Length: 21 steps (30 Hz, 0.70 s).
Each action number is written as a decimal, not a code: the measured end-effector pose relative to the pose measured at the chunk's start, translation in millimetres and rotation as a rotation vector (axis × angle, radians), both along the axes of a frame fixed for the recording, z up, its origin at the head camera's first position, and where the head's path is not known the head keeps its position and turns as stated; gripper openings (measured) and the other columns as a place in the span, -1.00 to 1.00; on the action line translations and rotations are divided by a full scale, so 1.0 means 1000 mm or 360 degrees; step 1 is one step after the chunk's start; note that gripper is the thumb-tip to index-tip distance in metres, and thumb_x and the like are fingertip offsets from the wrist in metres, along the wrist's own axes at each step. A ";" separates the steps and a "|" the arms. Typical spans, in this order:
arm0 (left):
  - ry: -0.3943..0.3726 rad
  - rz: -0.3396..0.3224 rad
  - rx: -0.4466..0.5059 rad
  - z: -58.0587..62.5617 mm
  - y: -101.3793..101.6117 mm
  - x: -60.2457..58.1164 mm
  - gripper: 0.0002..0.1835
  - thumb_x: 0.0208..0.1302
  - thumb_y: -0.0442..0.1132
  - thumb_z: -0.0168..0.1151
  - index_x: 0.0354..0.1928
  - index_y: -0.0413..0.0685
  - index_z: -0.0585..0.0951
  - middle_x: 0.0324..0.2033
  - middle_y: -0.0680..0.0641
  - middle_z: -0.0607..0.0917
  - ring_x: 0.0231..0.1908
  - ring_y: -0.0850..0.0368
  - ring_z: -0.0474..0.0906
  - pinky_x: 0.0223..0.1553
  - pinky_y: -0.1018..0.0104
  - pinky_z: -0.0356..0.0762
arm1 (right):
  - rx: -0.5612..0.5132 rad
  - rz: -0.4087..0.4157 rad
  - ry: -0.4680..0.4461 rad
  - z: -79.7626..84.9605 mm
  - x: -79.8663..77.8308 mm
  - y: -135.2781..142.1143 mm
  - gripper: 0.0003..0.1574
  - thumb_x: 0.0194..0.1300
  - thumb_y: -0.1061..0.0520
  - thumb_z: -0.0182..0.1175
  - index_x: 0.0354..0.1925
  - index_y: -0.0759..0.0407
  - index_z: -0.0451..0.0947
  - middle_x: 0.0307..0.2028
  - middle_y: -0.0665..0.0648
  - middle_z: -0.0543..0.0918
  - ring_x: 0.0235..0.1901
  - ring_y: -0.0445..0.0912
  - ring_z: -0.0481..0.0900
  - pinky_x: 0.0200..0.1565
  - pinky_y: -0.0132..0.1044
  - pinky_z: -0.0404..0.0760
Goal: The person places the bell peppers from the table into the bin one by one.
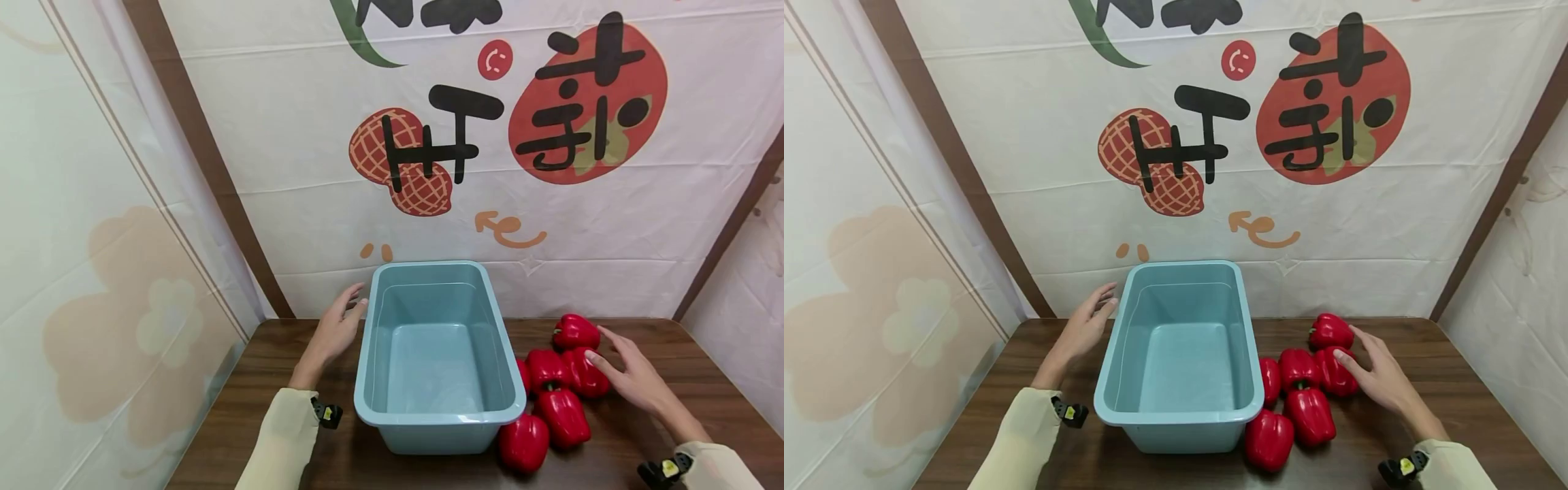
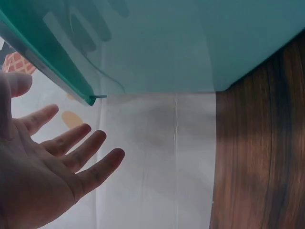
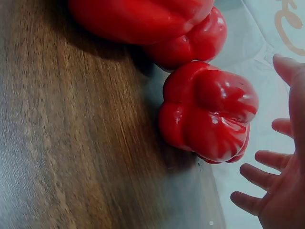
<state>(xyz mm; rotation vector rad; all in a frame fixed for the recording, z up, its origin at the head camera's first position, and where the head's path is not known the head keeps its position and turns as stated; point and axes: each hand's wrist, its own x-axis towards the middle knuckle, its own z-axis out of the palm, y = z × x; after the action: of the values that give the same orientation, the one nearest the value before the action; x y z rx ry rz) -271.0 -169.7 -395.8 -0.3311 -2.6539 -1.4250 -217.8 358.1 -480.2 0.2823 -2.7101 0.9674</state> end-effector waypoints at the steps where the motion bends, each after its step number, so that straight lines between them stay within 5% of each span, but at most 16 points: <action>1: -0.0005 -0.0003 0.0021 0.000 0.001 0.000 -0.43 0.53 0.07 -0.11 0.48 0.10 0.23 0.42 -0.14 0.31 0.37 -0.18 0.29 0.31 -0.27 0.23 | -0.0012 -0.0004 -0.0008 0.000 0.000 0.000 -0.16 0.42 -0.03 0.15 0.42 0.41 0.15 0.25 0.58 0.26 0.15 0.45 0.32 -0.01 0.41 0.36; 15: -0.0116 -0.0118 0.0160 0.006 0.021 -0.008 -0.38 0.50 0.09 -0.02 0.51 0.15 0.20 0.42 -0.16 0.30 0.33 -0.22 0.34 0.18 -0.26 0.42 | -0.0063 -0.0006 -0.0085 -0.007 0.001 -0.005 -0.16 0.43 -0.05 0.13 0.43 0.41 0.14 0.18 0.55 0.31 0.08 0.40 0.42 0.01 0.39 0.43; 21: -0.0180 -0.0117 0.0120 0.006 0.025 -0.011 -0.32 0.46 0.18 -0.01 0.52 0.15 0.18 0.47 -0.12 0.24 0.34 -0.21 0.32 0.19 -0.23 0.40 | -0.0029 -0.0014 -0.0076 -0.011 -0.001 -0.005 -0.17 0.42 -0.05 0.15 0.41 0.42 0.17 0.15 0.52 0.34 0.05 0.32 0.45 -0.06 0.11 0.54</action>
<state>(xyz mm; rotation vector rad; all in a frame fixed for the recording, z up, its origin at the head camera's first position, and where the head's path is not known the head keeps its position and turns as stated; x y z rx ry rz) -281.8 -144.9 -390.1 -0.3546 -2.6930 -1.6070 -218.9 353.3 -490.8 0.2467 -2.7412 1.0086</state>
